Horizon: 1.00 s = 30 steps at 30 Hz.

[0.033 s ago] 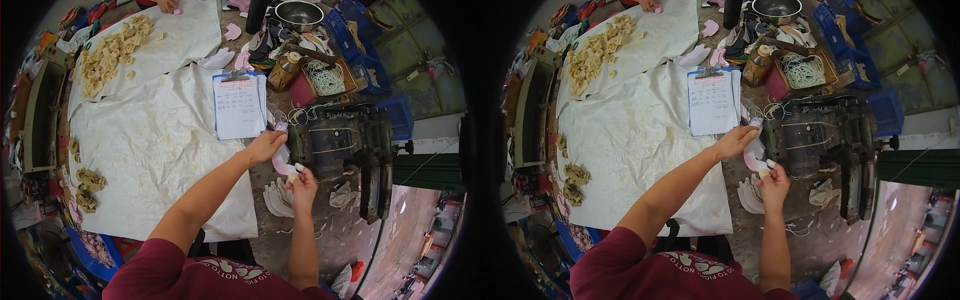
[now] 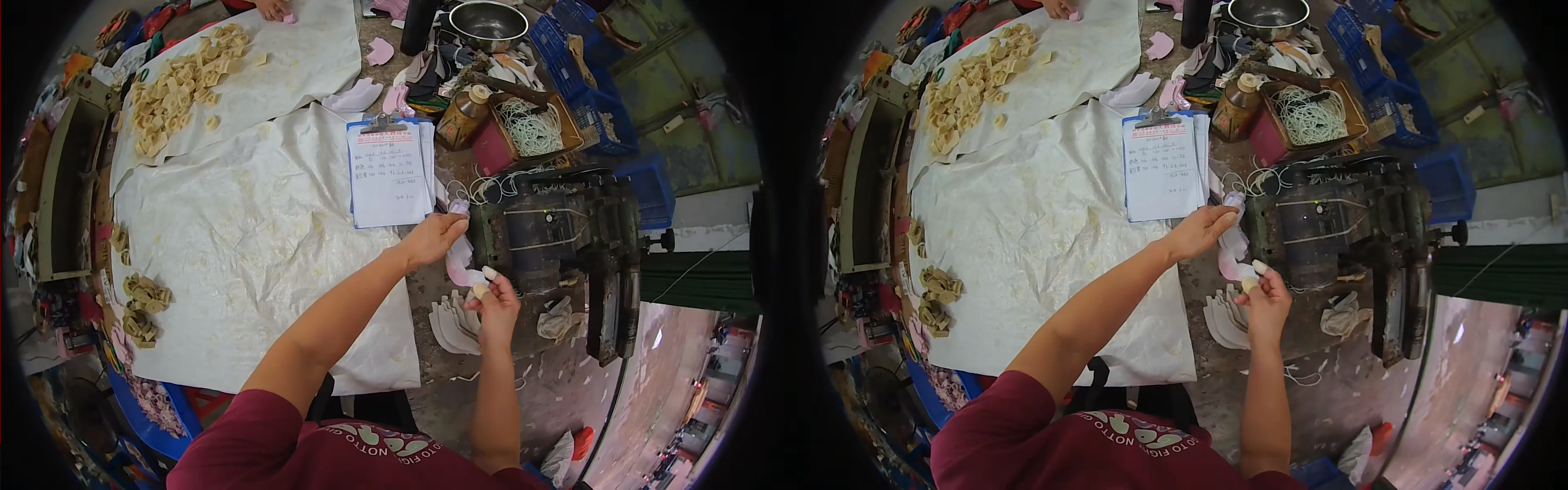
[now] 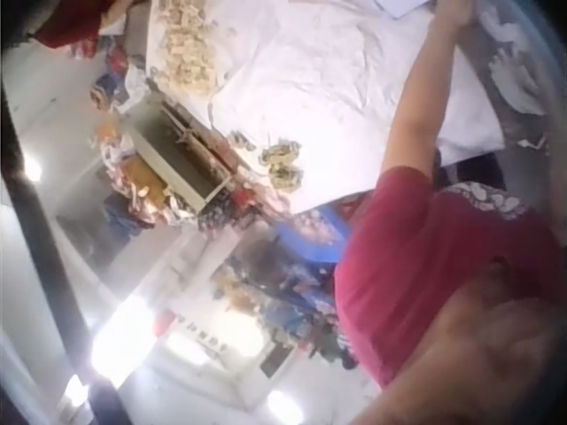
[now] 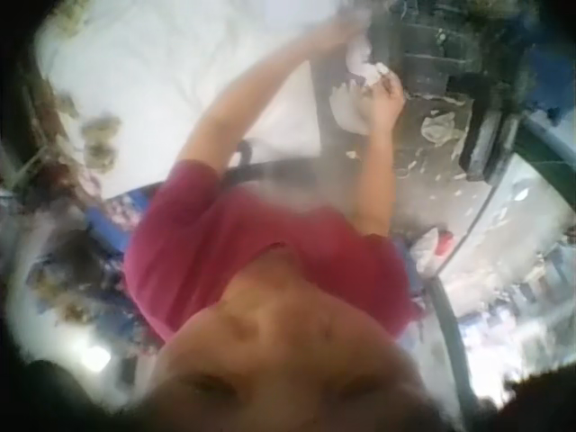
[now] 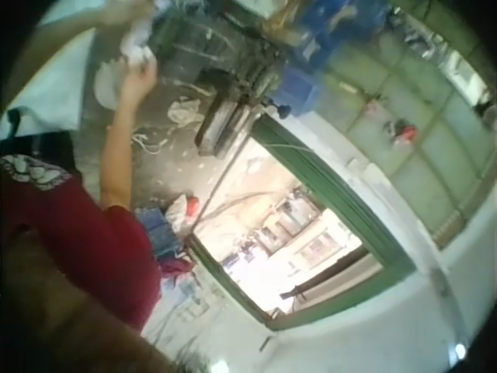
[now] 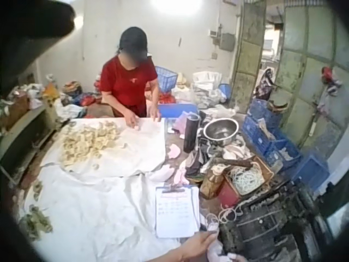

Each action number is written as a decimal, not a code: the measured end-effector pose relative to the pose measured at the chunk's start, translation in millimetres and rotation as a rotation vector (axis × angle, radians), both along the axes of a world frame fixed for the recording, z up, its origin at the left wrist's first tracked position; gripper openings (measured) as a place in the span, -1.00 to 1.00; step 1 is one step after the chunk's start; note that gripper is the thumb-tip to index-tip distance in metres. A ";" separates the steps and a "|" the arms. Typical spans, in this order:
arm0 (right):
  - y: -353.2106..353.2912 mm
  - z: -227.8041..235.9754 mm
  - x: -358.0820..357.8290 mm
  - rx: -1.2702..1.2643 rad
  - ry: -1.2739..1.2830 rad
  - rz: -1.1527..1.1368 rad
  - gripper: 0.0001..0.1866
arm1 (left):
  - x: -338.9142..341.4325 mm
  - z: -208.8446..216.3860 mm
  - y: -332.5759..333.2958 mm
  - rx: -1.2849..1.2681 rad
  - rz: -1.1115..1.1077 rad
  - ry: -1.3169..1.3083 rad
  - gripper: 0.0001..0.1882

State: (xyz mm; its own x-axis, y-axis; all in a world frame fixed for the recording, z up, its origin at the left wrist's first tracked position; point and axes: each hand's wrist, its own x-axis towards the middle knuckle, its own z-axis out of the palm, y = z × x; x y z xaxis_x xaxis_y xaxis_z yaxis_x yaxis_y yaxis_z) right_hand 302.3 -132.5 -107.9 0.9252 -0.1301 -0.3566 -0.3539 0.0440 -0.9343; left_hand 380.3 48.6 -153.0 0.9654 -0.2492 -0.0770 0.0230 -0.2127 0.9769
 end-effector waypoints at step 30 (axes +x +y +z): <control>59.2 -7.2 80.3 -0.654 -0.343 0.267 -0.52 | -123.3 -5.4 -14.8 -0.396 0.649 0.494 -0.65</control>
State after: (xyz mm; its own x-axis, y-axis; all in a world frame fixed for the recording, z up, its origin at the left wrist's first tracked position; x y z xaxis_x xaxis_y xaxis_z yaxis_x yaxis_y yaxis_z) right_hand 382.5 -73.3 -115.1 0.9993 0.0272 0.0268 0.0378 -0.5990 -0.7999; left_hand 256.9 33.8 -158.4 0.8050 0.2363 -0.5442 0.4571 0.3376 0.8228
